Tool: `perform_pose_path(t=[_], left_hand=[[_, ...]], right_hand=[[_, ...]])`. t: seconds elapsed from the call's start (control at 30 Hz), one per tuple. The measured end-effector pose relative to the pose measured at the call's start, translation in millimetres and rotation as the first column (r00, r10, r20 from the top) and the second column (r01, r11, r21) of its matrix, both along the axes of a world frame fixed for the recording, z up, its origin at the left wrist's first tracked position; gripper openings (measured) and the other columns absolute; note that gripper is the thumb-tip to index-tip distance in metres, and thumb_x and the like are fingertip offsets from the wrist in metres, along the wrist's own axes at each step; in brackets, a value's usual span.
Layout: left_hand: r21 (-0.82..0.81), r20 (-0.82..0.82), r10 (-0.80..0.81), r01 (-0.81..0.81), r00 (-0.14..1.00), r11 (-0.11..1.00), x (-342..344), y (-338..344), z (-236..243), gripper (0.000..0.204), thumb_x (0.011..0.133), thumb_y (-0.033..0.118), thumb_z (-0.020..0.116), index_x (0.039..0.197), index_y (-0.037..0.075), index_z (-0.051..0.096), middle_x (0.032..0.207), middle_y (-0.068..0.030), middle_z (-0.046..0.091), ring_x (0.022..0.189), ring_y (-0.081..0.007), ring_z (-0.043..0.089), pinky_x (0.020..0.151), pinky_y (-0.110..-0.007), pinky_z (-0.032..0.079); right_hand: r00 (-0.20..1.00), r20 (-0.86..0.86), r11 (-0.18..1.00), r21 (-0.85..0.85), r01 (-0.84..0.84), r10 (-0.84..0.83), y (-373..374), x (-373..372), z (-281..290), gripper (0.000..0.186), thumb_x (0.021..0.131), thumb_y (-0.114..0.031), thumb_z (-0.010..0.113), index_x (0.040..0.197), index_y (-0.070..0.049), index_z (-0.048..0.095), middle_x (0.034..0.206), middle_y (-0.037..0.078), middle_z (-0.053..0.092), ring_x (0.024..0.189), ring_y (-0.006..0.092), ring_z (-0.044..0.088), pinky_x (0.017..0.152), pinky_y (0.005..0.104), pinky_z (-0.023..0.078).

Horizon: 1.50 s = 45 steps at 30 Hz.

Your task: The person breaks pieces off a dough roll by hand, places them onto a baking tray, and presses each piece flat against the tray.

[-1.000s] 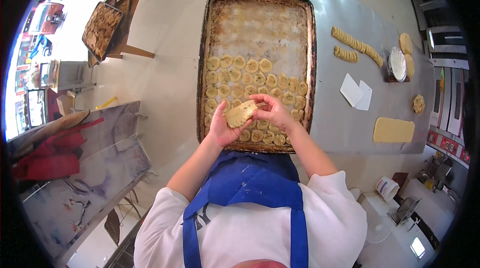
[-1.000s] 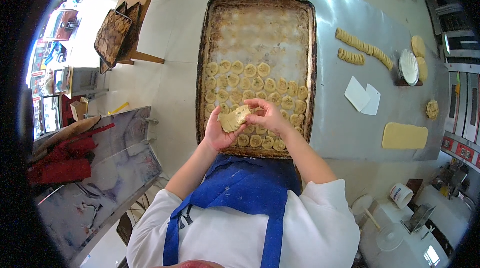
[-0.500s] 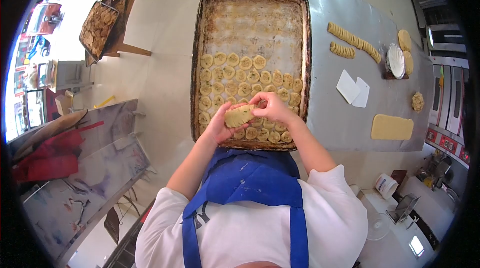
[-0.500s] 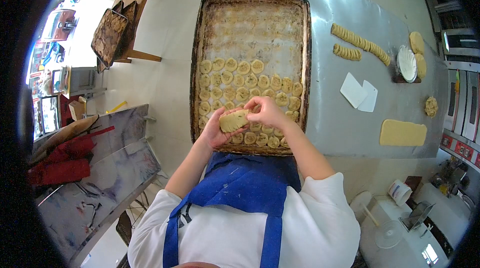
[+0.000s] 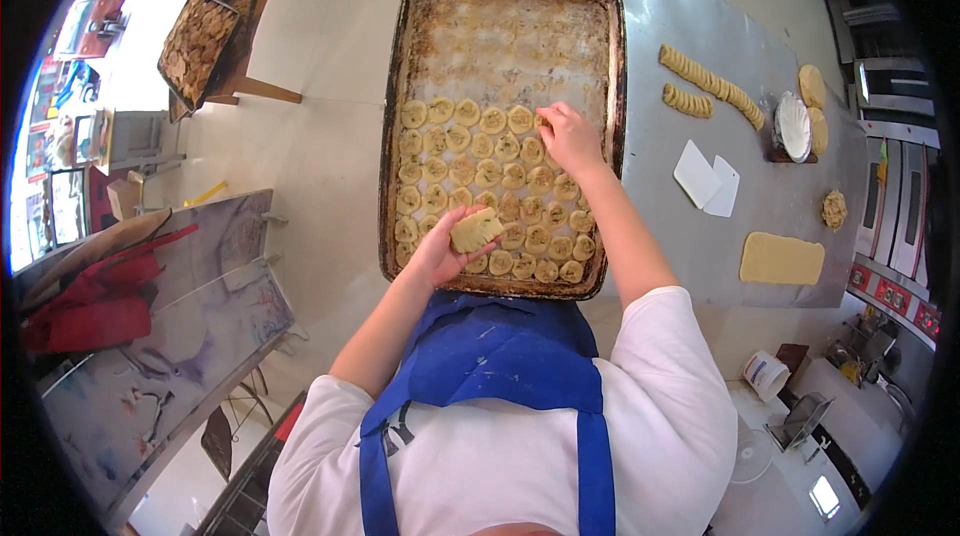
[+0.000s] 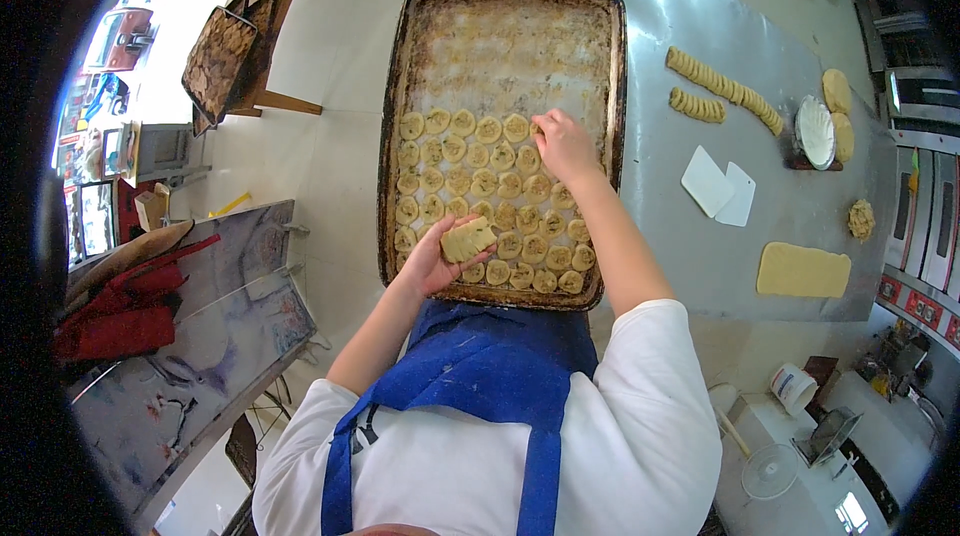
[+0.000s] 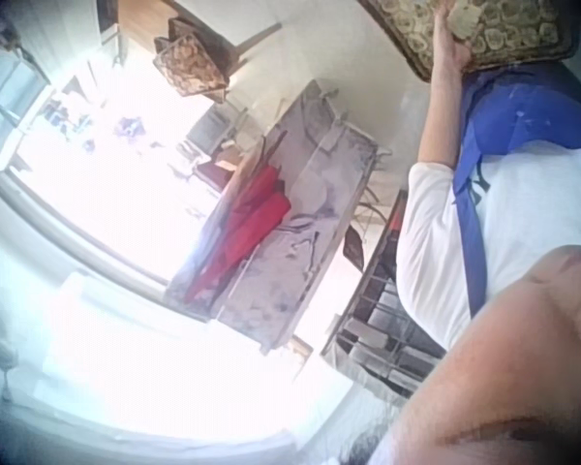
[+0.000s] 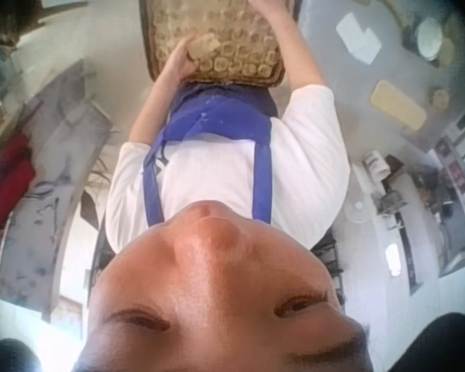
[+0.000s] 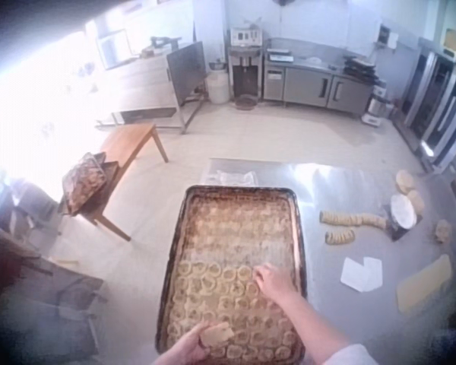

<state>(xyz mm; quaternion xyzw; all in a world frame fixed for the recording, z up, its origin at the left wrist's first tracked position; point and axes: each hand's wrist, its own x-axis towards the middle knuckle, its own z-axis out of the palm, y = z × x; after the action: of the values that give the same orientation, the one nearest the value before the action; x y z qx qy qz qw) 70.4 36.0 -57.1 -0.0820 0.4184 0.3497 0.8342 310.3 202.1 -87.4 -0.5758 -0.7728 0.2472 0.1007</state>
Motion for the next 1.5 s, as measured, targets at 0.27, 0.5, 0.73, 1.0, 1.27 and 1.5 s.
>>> perform_pose_path(t=[0.27,0.5,0.73,1.0,1.27,1.5], left_hand=[[-0.001,0.07,-0.002,0.003,0.998,1.0,-2,-1,6,0.052,0.102,0.038,0.036,0.141,0.004,0.04,0.138,-0.0206,0.047,0.127,-0.0408,0.046,0.106,-0.049,0.041],[-0.009,0.241,0.099,-0.1,0.965,0.995,-10,-1,25,0.055,0.102,0.039,0.034,0.141,0.0,0.039,0.14,-0.0168,0.047,0.13,-0.0319,0.044,0.109,-0.048,0.037],[-0.021,0.267,0.1,-0.098,0.958,0.995,-11,-7,21,0.057,0.102,0.04,0.032,0.142,0.001,0.038,0.143,-0.0122,0.045,0.133,-0.0298,0.042,0.111,-0.048,0.034],[-0.097,0.286,0.187,-0.166,0.94,0.981,0,12,21,0.064,0.1,0.047,0.035,0.139,-0.003,0.041,0.134,-0.0241,0.05,0.118,-0.0409,0.054,0.093,-0.043,0.053],[-0.078,0.298,0.114,-0.095,0.948,0.992,16,18,8,0.063,0.1,0.049,0.035,0.136,-0.002,0.042,0.132,-0.0248,0.05,0.118,-0.0423,0.054,0.095,-0.046,0.052],[0.023,0.181,-0.05,0.046,0.982,0.999,25,24,12,0.055,0.101,0.042,0.035,0.135,0.0,0.044,0.131,-0.0211,0.053,0.116,-0.0375,0.057,0.09,-0.044,0.055]], right_hand=[[0.948,0.145,0.943,0.222,0.247,-0.282,23,-32,-23,0.038,0.094,-0.027,0.054,0.129,-0.011,0.053,0.132,0.013,0.048,0.121,0.0328,0.046,0.103,0.0491,0.035],[0.914,0.307,0.947,0.263,0.186,-0.265,31,-32,-36,0.05,0.097,-0.035,0.048,0.142,-0.016,0.037,0.142,0.016,0.036,0.129,0.0328,0.035,0.107,0.0536,0.024],[0.89,0.319,0.946,0.117,0.304,-0.325,49,-13,-25,0.066,0.099,-0.055,0.029,0.151,-0.016,0.019,0.157,0.023,0.011,0.145,0.04,0.008,0.114,0.0575,0.013],[0.876,-0.429,0.852,-0.523,-0.042,-0.221,5,-6,23,0.038,0.09,-0.028,0.065,0.123,-0.01,0.058,0.118,0.011,0.06,0.102,0.0238,0.061,0.09,0.0384,0.049],[0.486,-0.679,0.627,-0.72,-0.296,-0.55,-109,-6,40,0.041,0.087,-0.007,0.068,0.126,0.0,0.055,0.112,0.009,0.064,0.097,0.0155,0.064,0.085,0.0307,0.053],[0.638,-0.644,0.638,-0.711,-0.295,-0.423,-98,9,46,0.039,0.078,-0.008,0.071,0.114,-0.001,0.06,0.104,0.007,0.064,0.089,0.0153,0.064,0.076,0.0297,0.053]])
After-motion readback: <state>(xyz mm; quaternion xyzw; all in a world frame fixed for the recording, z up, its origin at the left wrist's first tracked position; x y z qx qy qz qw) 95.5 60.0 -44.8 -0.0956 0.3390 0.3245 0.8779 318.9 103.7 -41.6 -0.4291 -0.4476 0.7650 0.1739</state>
